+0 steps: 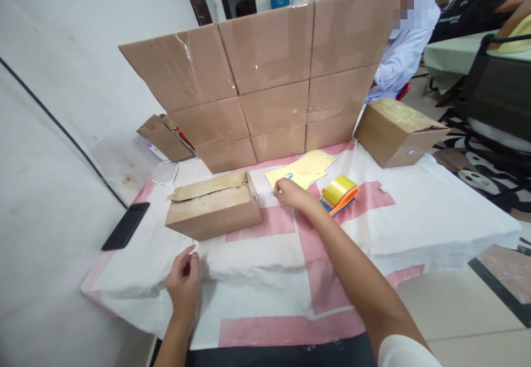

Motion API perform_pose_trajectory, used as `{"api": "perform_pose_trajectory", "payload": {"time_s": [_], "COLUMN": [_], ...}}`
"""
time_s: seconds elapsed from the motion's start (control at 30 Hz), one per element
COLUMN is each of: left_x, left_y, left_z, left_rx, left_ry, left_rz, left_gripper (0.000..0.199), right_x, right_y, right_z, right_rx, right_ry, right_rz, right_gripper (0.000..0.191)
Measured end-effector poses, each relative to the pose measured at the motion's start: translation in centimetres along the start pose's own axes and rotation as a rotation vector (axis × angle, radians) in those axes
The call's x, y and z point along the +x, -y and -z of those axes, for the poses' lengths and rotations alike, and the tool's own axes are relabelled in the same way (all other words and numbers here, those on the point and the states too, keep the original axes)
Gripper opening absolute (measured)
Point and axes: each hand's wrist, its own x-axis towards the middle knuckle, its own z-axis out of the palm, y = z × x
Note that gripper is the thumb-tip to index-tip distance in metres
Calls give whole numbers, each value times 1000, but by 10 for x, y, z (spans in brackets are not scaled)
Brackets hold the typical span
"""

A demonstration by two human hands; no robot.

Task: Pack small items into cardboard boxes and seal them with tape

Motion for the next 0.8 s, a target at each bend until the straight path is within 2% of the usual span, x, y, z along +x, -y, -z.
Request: {"api": "perform_pose_trajectory", "payload": {"time_s": [0.1,0.17,0.23,0.33,0.47,0.53,0.6,0.67,0.73,0.8], "left_x": [29,52,73,97,116,121,123,122,121,120], "left_y": [-15,-31,-48,-64,-57,-48,-42,-40,-40,-41], "left_z": [1,0,-1,-6,-16,-20,-23,-25,-25,-25], "left_rx": [-124,-218,-252,-174,-222,-256,-259,-266,-281,-288], "left_ry": [-208,-261,-241,-134,-68,-61,-63,-74,-84,-93], "left_rz": [8,-39,-75,-63,-15,-4,3,1,0,4], "left_gripper": [45,59,61,48,35,36,37,37,36,36], "right_x": [-2,-1,-2,-3,-9,-13,-20,-27,-34,-38], "right_y": [5,11,16,20,17,17,19,22,25,28], "right_z": [-4,-8,-11,-16,-22,-25,-28,-32,-37,-44], "right_rx": [394,561,646,726,826,895,908,801,655,576], "right_ry": [-27,-25,6,72,27,24,-26,-142,-239,-296], "right_rz": [91,91,67,60,106,207,376,532,599,576], "right_gripper": [9,7,5,5,6,7,6,3,8,12]}}
